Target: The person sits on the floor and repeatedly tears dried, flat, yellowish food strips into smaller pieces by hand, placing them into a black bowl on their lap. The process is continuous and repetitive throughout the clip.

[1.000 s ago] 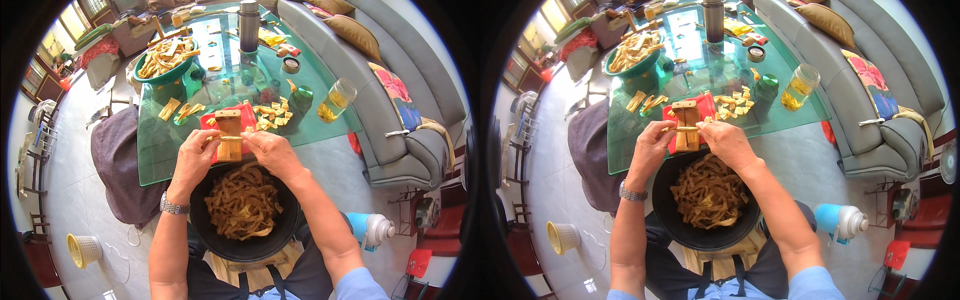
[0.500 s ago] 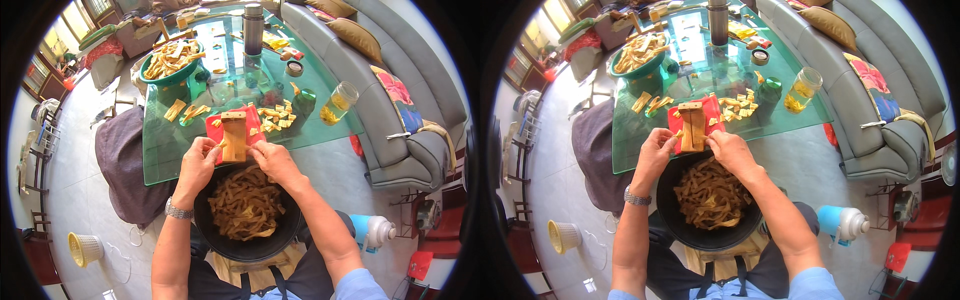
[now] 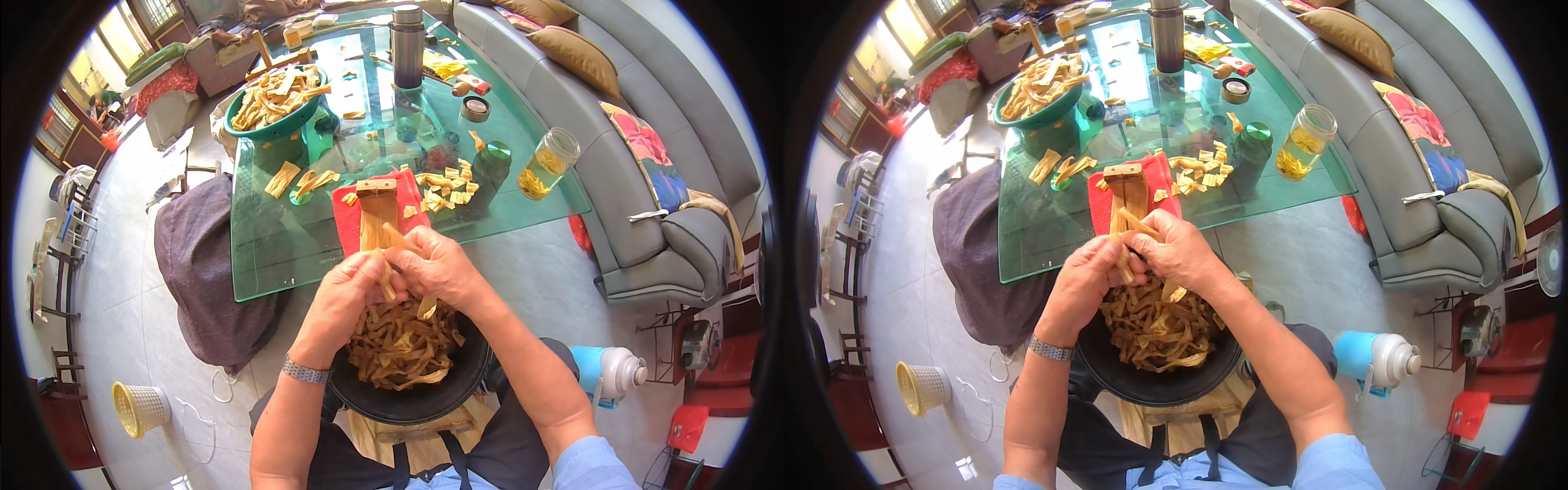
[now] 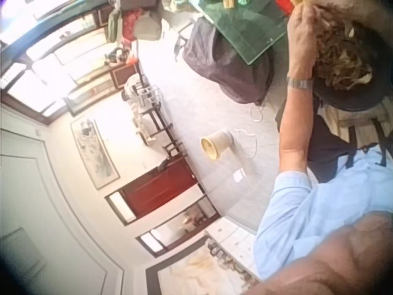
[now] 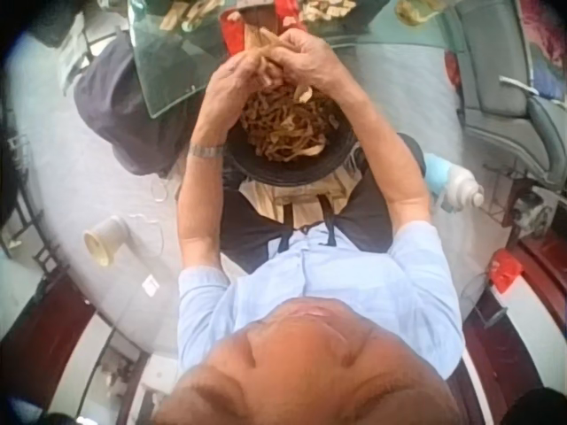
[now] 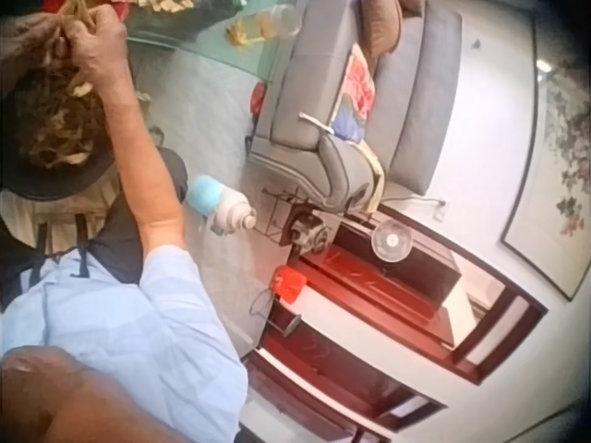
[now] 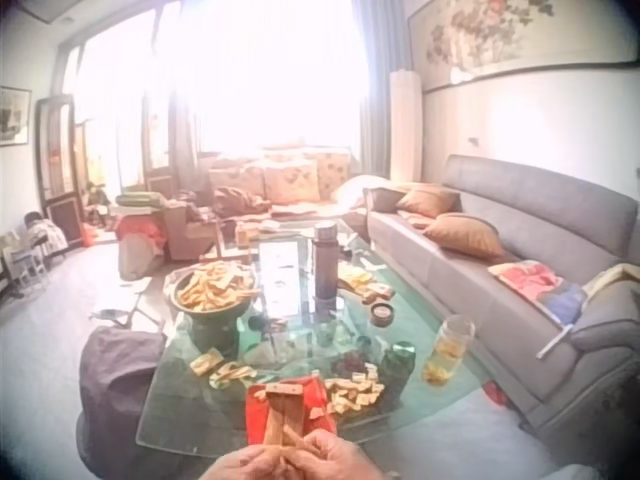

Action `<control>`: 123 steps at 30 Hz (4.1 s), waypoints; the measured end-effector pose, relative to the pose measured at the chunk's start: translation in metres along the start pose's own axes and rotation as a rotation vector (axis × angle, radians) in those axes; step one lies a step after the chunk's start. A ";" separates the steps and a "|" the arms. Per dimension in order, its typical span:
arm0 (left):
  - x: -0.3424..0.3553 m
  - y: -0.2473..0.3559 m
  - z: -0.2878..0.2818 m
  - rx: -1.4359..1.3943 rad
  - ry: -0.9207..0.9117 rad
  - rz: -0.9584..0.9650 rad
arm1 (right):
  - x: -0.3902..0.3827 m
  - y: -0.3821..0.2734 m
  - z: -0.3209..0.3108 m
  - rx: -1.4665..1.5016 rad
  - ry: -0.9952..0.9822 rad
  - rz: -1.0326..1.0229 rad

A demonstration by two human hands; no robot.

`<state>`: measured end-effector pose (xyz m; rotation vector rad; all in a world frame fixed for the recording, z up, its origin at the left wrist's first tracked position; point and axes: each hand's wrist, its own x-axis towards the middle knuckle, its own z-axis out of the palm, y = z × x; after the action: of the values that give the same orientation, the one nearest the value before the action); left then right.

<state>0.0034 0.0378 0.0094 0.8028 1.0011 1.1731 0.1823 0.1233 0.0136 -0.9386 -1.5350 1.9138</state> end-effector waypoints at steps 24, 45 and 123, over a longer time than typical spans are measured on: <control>0.005 -0.007 0.013 -0.276 0.256 0.150 | -0.015 0.018 0.030 -0.407 0.005 -0.253; -0.002 -0.014 0.012 -0.600 0.136 0.004 | -0.032 0.020 0.048 -0.942 0.071 -0.804; -0.029 -0.028 0.005 0.868 0.071 0.374 | -0.027 0.048 0.006 0.106 -0.170 0.342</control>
<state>0.0156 0.0034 -0.0079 1.6961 1.4867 1.0602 0.1955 0.0883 -0.0268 -1.0687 -1.4178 2.3439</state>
